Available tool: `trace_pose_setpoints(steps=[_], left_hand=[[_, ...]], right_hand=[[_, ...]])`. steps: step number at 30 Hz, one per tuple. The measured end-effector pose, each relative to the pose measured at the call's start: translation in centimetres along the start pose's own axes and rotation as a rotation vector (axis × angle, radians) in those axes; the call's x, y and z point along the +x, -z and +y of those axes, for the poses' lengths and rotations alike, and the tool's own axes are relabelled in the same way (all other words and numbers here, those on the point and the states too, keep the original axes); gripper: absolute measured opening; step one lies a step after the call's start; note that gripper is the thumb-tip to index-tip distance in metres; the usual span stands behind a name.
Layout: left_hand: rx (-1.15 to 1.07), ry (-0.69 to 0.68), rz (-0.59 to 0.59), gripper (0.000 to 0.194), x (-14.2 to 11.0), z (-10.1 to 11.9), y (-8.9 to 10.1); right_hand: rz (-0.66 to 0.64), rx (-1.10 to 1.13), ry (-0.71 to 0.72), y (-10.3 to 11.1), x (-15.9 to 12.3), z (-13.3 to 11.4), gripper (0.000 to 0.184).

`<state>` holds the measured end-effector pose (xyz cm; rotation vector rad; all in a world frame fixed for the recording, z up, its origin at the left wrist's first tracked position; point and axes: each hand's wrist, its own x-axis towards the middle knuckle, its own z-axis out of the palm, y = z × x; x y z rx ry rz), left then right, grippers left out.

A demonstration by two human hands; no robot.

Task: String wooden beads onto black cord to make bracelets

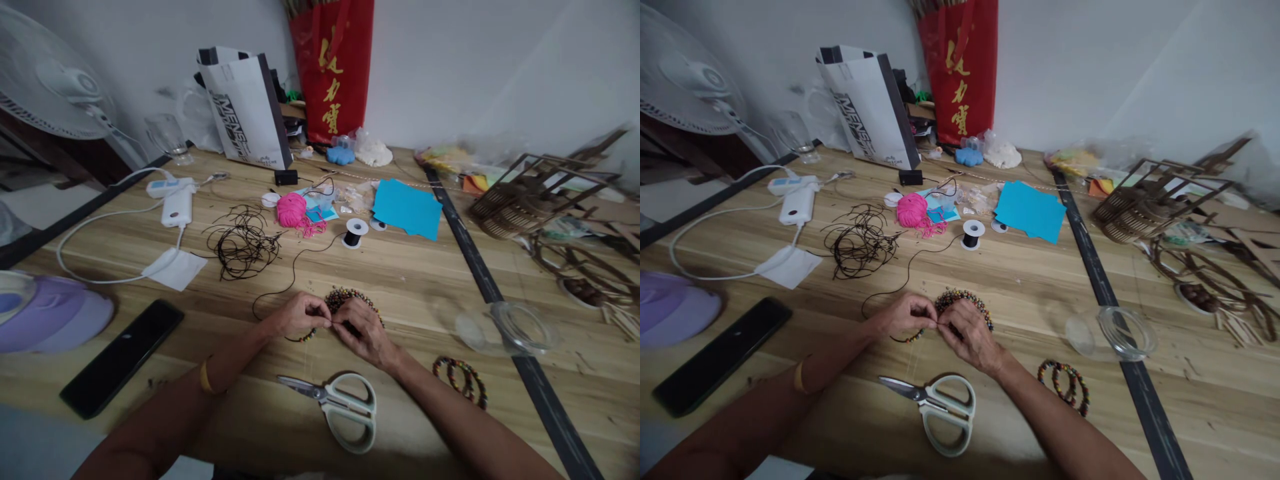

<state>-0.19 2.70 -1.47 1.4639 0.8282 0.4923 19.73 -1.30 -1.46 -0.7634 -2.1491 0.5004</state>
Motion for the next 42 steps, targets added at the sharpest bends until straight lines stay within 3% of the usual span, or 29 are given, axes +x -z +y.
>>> trace_pose_setpoints(steps=[17, 25, 30, 35, 42], left_hand=[[0.036, -0.032, 0.002, 0.020, -0.1, 0.3, 0.4], [-0.001, -0.026, 0.010, 0.019, -0.2, 0.6, 0.3], [-0.029, -0.019, 0.037, 0.019, -0.1, 0.4, 0.3], [-0.069, -0.033, 0.059, 0.022, 0.1, 0.1, 0.3], [-0.078, -0.011, 0.063, 0.028, 0.2, -0.1, 0.5]], right_hand=[[0.024, 0.028, -0.049, 0.2, 0.0, 0.0, 0.008], [0.099, 0.025, -0.206, 2.0, 0.7, -0.7, 0.014], [-0.054, -0.089, -0.187, 3.9, 1.1, -0.6, 0.011], [-0.313, -0.275, -0.141, 5.5, 1.2, -0.9, 0.006], [-0.534, -0.481, -0.160, 6.2, 1.5, -2.8, 0.010]])
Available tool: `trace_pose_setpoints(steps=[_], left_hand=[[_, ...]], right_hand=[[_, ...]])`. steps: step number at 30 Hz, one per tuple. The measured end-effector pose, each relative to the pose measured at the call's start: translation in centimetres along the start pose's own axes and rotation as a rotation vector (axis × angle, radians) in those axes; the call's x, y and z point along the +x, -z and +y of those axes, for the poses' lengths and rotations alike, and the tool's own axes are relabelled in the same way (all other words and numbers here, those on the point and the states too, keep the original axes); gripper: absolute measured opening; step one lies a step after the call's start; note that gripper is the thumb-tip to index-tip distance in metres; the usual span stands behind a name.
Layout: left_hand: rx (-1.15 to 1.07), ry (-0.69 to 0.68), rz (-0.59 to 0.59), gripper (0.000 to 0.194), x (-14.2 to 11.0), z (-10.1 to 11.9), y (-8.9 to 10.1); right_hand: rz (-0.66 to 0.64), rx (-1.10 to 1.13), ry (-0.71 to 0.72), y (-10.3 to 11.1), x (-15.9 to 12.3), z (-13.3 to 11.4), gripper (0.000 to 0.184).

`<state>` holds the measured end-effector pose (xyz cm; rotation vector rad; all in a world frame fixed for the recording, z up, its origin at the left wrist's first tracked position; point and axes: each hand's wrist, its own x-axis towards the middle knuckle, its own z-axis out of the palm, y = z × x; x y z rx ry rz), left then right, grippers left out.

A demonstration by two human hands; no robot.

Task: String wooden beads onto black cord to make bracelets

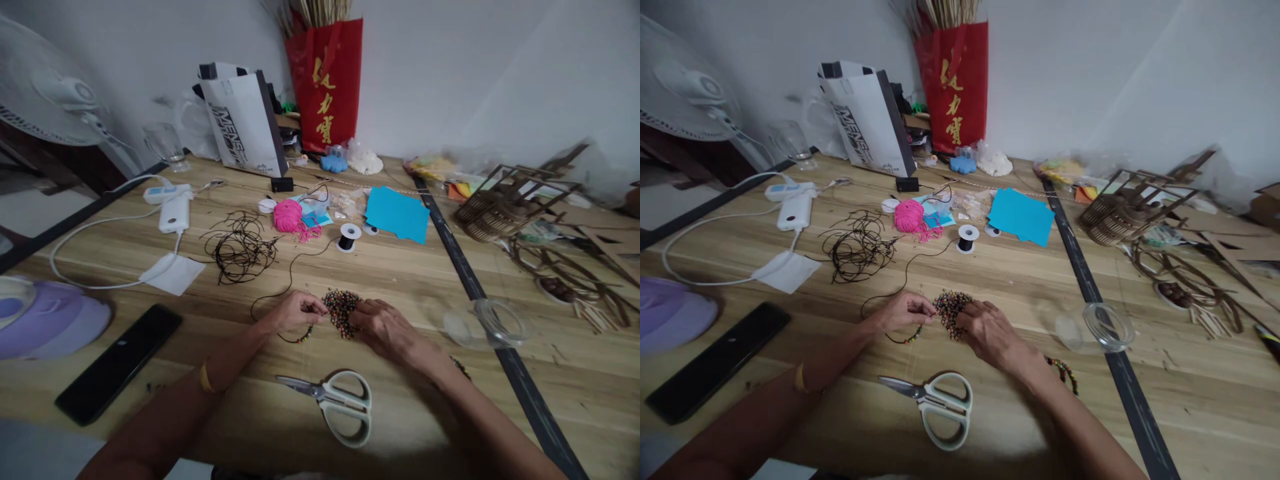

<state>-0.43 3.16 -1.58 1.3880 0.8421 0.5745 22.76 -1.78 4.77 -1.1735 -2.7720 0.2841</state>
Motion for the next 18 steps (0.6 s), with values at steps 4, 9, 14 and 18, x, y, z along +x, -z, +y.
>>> trace_pose_setpoints(steps=[4, 9, 14, 18], left_hand=[[0.025, -0.018, 0.006, 0.023, 0.0, -0.1, 0.0], [0.066, -0.049, 0.020, 0.022, 0.1, -0.1, 0.0], [0.068, -0.056, 0.010, 0.021, 0.1, -0.1, 0.0], [0.077, -0.041, 0.019, 0.018, 0.1, -0.1, -0.1]], right_hand=[[-0.108, -0.078, -0.015, 0.1, -0.2, -0.4, 0.011], [-0.204, -0.144, -0.090, -0.4, -0.1, -0.7, 0.012], [-0.191, -0.135, -0.079, -0.8, 0.3, -1.2, 0.009], [-0.162, -0.131, -0.074, -1.5, 0.5, -1.2, 0.003]])
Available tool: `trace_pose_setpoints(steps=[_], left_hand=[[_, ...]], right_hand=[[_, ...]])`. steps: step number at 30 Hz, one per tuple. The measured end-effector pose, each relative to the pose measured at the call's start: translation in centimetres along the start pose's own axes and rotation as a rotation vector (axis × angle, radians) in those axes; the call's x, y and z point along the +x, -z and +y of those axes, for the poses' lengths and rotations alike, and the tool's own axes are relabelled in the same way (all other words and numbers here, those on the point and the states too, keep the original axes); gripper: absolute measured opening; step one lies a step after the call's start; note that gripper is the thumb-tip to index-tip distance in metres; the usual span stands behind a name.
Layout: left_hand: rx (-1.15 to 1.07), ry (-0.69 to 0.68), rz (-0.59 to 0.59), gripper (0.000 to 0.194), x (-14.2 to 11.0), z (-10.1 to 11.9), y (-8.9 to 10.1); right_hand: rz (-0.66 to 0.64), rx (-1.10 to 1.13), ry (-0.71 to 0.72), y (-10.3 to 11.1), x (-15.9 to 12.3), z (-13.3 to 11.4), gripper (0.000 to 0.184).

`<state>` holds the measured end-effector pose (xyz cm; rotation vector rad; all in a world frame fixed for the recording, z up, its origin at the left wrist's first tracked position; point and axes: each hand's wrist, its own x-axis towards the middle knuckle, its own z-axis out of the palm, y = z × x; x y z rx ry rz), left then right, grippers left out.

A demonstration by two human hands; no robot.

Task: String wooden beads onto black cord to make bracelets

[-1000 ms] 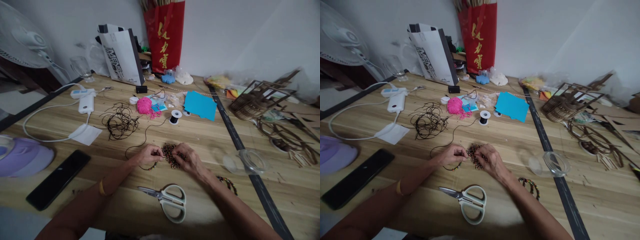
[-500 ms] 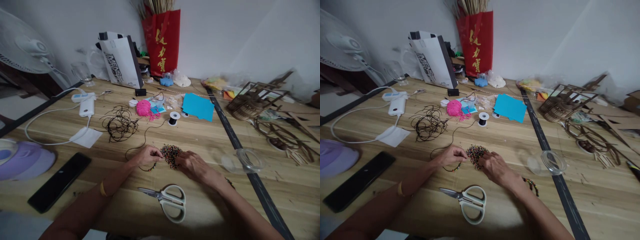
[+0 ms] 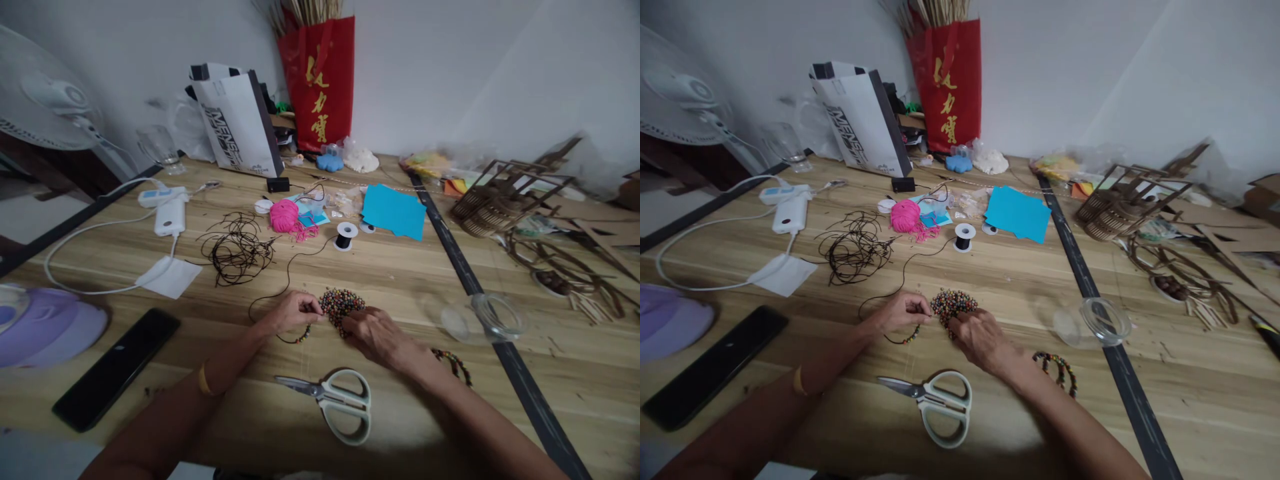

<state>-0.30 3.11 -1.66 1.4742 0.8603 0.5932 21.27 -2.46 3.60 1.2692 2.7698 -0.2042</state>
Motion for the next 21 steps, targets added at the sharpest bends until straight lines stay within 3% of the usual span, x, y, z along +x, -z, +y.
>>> trace_pose_setpoints(steps=[13, 21], left_hand=[[0.017, 0.039, 0.014, 0.019, 0.0, -0.5, -0.1], [-0.077, 0.056, -0.052, 0.025, 0.0, -0.6, 0.6]], right_hand=[[-0.007, 0.089, -0.054, -0.7, 1.0, 0.0, 0.008], [0.026, 0.095, -0.031, -0.4, 0.5, 0.9, 0.010]])
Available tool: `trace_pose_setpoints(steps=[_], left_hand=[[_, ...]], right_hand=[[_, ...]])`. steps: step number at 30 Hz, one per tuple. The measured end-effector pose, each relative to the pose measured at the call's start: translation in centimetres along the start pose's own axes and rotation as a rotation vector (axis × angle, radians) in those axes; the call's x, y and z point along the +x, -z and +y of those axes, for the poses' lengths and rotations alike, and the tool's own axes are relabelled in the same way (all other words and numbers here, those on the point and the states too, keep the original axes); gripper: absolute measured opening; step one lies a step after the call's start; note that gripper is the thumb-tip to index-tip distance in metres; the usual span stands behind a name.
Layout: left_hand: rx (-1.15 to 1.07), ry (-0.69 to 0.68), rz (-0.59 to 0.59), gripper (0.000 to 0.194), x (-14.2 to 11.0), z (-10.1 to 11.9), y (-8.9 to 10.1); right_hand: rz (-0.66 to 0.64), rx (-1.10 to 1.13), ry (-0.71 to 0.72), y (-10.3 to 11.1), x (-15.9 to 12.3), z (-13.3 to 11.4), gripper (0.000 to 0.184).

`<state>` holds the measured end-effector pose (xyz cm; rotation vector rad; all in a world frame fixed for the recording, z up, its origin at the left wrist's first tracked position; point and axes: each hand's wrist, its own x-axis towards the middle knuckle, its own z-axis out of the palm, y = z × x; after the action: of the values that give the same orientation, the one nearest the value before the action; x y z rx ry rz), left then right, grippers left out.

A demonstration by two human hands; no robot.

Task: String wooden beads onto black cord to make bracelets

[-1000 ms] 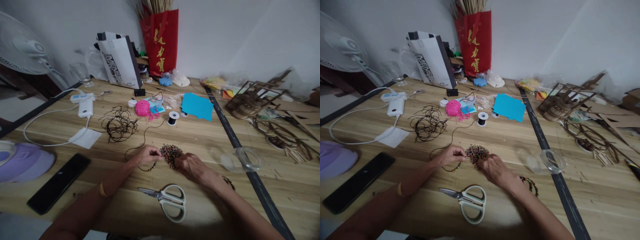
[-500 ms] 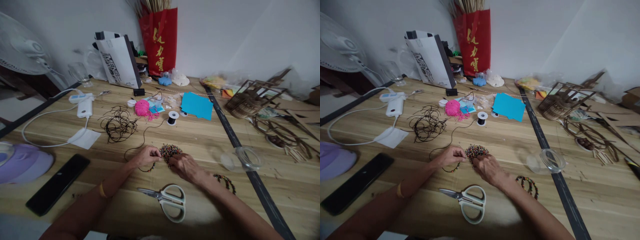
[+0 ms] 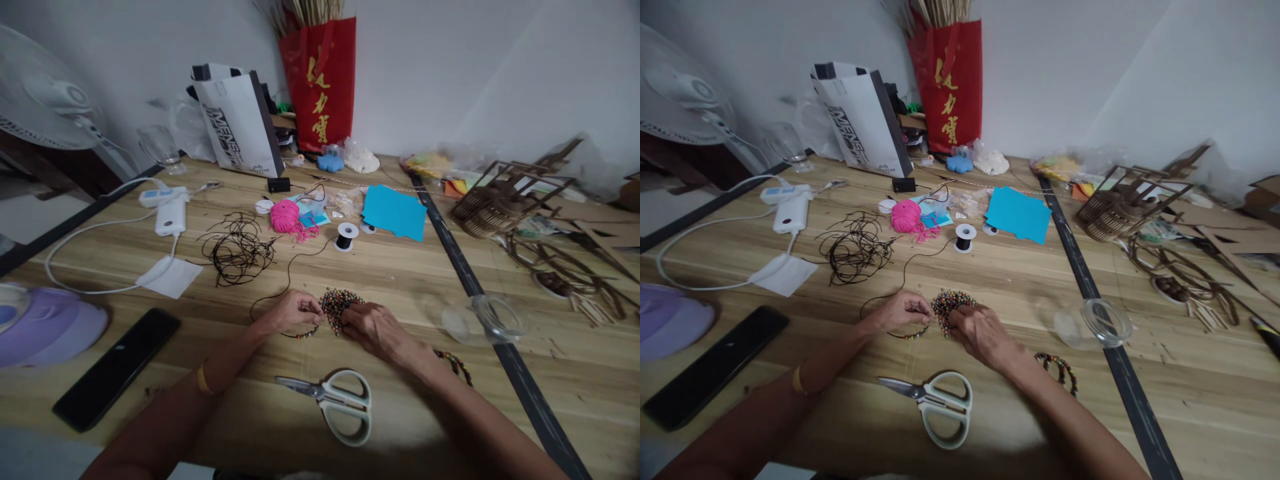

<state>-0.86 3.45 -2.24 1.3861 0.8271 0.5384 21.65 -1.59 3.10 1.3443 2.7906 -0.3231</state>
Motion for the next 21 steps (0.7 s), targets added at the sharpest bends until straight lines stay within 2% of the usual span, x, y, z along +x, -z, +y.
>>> trace_pose_setpoints(steps=[7, 13, 21], left_hand=[[-0.053, -0.038, -0.069, 0.026, 0.0, 0.1, 0.3], [-0.115, -0.014, -0.114, 0.029, -0.2, 0.4, 0.6], [-0.126, 0.039, -0.109, 0.030, -0.5, 1.1, 0.7]], right_hand=[[-0.004, -0.005, -0.010, 0.5, 0.0, -0.3, 0.008], [-0.013, 0.000, -0.004, 0.7, 0.0, -0.3, 0.009], [0.014, 0.000, 0.031, 0.3, 0.2, -0.8, 0.015]])
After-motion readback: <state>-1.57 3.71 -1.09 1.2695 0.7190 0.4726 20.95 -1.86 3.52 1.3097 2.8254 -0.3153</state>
